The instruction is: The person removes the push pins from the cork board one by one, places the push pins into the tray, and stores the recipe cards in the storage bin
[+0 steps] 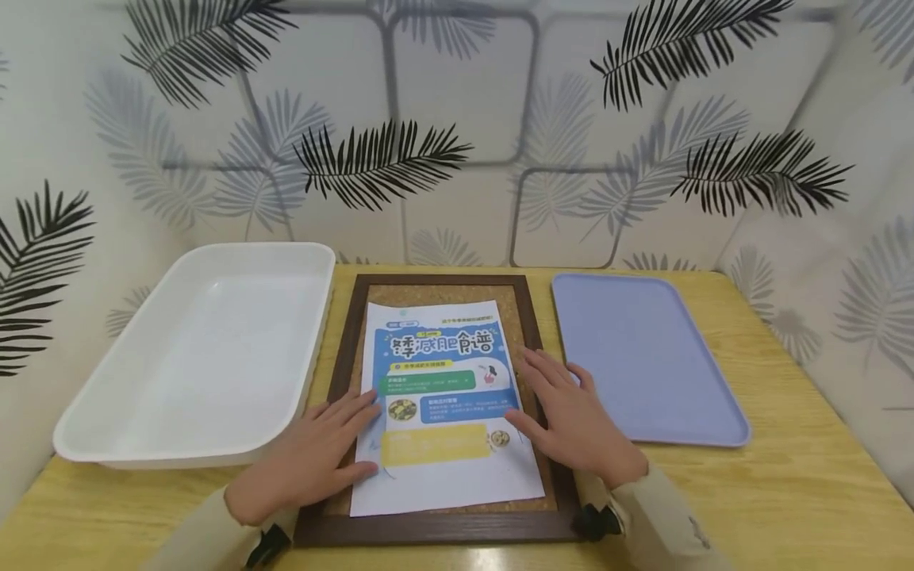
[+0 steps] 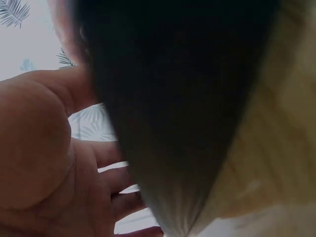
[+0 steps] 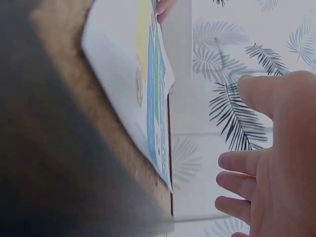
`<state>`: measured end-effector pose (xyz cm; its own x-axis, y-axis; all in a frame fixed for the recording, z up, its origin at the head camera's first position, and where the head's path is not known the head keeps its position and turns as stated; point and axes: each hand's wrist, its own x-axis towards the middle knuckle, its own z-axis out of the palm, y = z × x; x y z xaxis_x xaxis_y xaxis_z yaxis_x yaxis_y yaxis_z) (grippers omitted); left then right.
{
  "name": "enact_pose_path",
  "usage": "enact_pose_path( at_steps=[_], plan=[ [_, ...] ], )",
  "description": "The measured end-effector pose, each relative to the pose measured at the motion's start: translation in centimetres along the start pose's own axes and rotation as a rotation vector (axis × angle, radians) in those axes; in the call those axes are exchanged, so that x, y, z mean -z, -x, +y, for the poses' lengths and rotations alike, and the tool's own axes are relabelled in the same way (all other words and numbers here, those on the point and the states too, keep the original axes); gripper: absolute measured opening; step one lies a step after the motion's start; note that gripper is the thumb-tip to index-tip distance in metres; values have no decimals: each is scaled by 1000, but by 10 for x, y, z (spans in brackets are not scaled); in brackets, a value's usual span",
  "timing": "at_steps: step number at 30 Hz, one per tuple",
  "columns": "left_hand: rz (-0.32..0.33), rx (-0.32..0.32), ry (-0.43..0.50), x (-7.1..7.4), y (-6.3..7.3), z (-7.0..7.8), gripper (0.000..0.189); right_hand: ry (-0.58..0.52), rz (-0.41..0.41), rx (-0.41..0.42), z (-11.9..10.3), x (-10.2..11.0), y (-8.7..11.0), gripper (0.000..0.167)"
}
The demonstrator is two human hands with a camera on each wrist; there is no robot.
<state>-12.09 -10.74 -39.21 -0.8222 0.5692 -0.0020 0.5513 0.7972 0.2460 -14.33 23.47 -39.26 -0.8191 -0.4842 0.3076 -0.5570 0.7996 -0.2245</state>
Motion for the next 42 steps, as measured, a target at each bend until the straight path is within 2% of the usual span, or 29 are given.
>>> enact_pose_path(
  at_steps=[4, 10, 16, 22, 34, 42],
  plan=[
    [-16, 7, 30, -3, 2, -4, 67, -18, -42, -7, -5, -6, -11, 62],
    [-17, 0, 38, -5, 1, -7, 67, -15, -48, -17, -10, -12, -29, 59],
    [-9, -9, 37, -3, 1, -7, 67, -52, -86, -68, -12, -18, -47, 57],
    [-18, -11, 29, 0, 2, -7, 67, -81, -97, -83, -10, -29, -59, 52],
    [-17, 8, -3, 0, 0, -7, 68, -195, -134, -48, -11, -42, -96, 42],
    [-19, 16, 27, -1, 0, -6, 68, -234, -128, -10, -16, -52, -115, 39]
  ],
)
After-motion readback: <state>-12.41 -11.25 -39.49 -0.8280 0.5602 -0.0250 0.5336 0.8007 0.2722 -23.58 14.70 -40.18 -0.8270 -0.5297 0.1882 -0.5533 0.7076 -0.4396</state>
